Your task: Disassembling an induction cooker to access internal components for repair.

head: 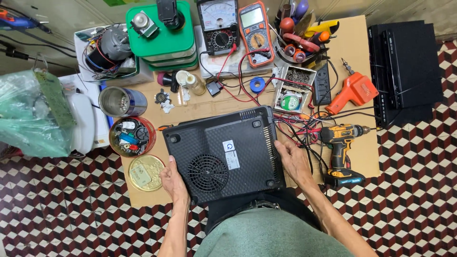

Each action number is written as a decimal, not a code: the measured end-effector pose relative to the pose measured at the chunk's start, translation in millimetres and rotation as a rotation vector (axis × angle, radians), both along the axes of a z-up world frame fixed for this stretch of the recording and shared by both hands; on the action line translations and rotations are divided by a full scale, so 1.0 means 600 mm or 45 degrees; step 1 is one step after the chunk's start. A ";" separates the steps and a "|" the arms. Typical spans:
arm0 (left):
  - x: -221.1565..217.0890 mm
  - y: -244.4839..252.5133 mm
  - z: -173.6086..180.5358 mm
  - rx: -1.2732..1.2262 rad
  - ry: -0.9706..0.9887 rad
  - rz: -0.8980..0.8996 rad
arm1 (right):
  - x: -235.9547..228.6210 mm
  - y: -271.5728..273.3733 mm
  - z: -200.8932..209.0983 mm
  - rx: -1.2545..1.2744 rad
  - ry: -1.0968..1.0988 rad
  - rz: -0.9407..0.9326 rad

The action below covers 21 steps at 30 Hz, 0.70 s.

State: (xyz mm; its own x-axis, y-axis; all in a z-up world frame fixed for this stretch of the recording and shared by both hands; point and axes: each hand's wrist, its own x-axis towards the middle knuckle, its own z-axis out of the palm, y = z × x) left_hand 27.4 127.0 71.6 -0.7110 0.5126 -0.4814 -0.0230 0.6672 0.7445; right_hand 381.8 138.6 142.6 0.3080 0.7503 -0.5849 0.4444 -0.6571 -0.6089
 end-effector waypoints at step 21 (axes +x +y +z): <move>-0.029 -0.065 -0.009 0.096 -0.279 -0.085 | 0.005 -0.067 -0.015 -0.008 0.083 0.028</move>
